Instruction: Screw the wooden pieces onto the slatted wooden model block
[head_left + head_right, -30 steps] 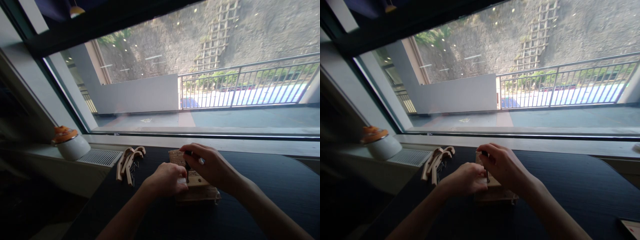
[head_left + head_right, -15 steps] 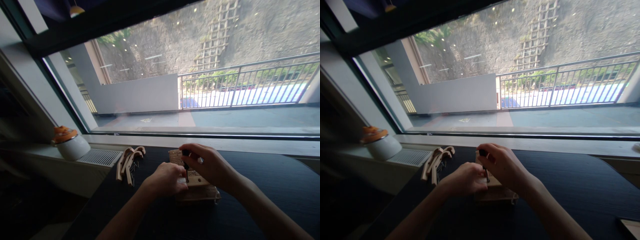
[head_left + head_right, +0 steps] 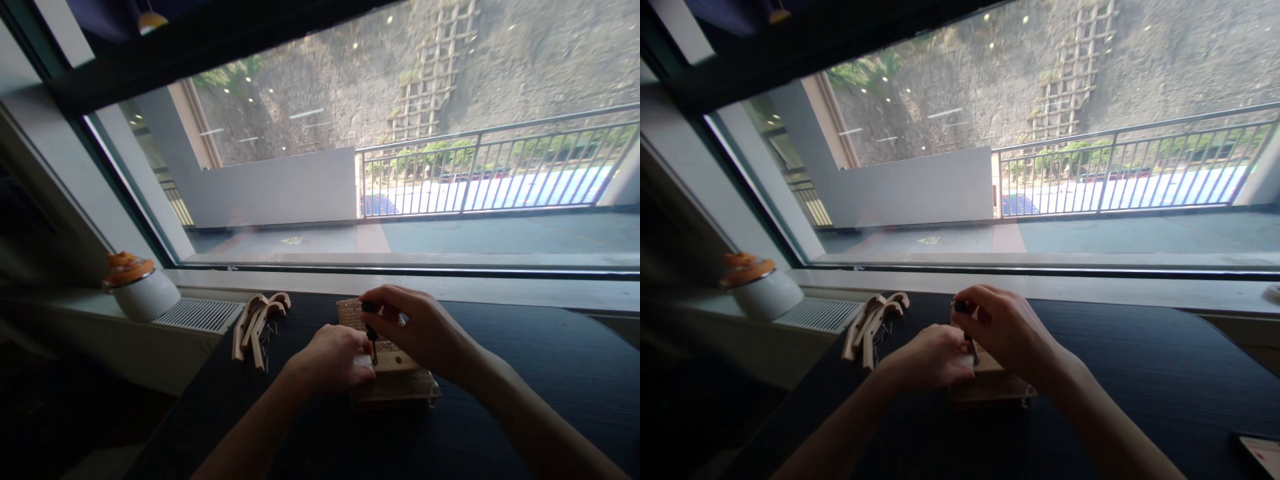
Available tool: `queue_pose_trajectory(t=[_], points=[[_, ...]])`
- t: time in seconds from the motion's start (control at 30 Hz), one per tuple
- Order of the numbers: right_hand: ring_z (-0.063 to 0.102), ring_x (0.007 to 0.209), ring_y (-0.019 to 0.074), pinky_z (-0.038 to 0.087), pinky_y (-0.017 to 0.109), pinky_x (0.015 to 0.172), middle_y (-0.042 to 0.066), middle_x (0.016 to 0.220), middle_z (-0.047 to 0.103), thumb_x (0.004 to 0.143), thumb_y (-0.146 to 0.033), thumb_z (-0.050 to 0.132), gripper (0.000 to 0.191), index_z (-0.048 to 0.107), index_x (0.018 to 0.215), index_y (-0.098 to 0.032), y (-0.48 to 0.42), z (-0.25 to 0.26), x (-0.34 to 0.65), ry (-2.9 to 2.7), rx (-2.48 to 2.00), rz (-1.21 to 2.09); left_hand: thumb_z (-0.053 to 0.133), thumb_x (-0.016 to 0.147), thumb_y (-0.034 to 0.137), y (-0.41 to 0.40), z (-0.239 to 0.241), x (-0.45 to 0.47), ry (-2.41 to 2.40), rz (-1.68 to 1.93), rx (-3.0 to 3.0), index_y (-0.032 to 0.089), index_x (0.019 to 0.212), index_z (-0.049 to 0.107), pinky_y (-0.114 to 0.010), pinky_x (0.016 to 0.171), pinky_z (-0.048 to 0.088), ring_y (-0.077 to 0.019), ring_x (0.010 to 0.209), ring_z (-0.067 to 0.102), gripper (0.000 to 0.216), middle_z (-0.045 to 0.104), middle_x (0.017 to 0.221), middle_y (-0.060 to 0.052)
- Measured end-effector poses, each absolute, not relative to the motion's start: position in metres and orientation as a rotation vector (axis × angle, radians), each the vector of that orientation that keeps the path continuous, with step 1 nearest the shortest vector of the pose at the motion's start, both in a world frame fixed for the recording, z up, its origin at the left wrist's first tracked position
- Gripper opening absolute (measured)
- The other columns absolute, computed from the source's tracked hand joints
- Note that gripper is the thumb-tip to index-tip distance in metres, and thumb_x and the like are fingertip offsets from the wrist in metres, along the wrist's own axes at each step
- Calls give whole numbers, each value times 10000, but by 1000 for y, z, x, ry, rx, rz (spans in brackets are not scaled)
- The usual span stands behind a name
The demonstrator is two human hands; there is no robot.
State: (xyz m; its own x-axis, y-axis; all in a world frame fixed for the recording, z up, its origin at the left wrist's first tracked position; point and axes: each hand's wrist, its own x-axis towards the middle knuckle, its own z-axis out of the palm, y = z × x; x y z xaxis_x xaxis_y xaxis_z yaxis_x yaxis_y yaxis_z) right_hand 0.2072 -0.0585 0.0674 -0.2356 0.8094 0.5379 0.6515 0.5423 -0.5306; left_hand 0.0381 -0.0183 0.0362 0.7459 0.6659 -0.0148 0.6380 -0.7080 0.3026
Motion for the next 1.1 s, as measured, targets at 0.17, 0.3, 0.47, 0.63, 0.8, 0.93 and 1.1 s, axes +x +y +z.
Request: queue_pose_trajectory(t=[0.17,0.3,0.47,0.63,0.8,0.93,1.1], points=[[583,674,124,471,244,602,28,882,661,844,-253,558,223,625,1054,-215,-58,65,207,-1965,-1177,235,603,733,359,-20,39,39,1033,94,2636,232,882,672,-227,633,403,-185,758,627,208,691,834,-9],[608,734,135,494,255,649,57,985,657,875,-205,485,272,608,1118,-209,-61,68,206,-2044,-1111,329,591,754,358,-20,42,39,977,97,2658,241,900,683,-232,650,411,-192,776,625,209,689,821,-7],[622,775,147,503,265,672,68,1021,667,866,-162,456,342,584,1178,-218,-63,68,206,-2078,-1084,341,589,764,371,-20,40,38,948,123,2656,250,925,691,-231,651,415,-191,775,623,225,689,827,-8],[605,691,137,490,247,612,33,849,672,824,-238,565,242,626,1055,-201,-59,68,209,-1996,-1189,326,600,736,375,-18,38,39,1011,82,2631,236,922,677,-248,691,428,-211,814,629,244,695,865,-21],[579,608,116,465,232,567,-4,729,648,811,-278,594,196,622,992,-207,-57,63,207,-1937,-1206,293,587,744,375,-18,37,39,993,97,2658,249,931,679,-259,698,431,-217,814,634,244,698,846,-18],[592,616,119,467,235,570,1,758,665,837,-239,548,282,598,1115,-227,-59,61,204,-1979,-1189,325,581,749,347,-18,38,38,957,123,2663,250,907,683,-253,682,426,-207,795,634,211,697,842,-9],[605,654,124,485,246,602,29,901,690,832,-212,538,293,627,1110,-236,-60,64,203,-2005,-1164,294,585,749,345,-19,39,38,952,114,2651,240,919,677,-237,688,425,-201,815,630,219,699,863,-11]])
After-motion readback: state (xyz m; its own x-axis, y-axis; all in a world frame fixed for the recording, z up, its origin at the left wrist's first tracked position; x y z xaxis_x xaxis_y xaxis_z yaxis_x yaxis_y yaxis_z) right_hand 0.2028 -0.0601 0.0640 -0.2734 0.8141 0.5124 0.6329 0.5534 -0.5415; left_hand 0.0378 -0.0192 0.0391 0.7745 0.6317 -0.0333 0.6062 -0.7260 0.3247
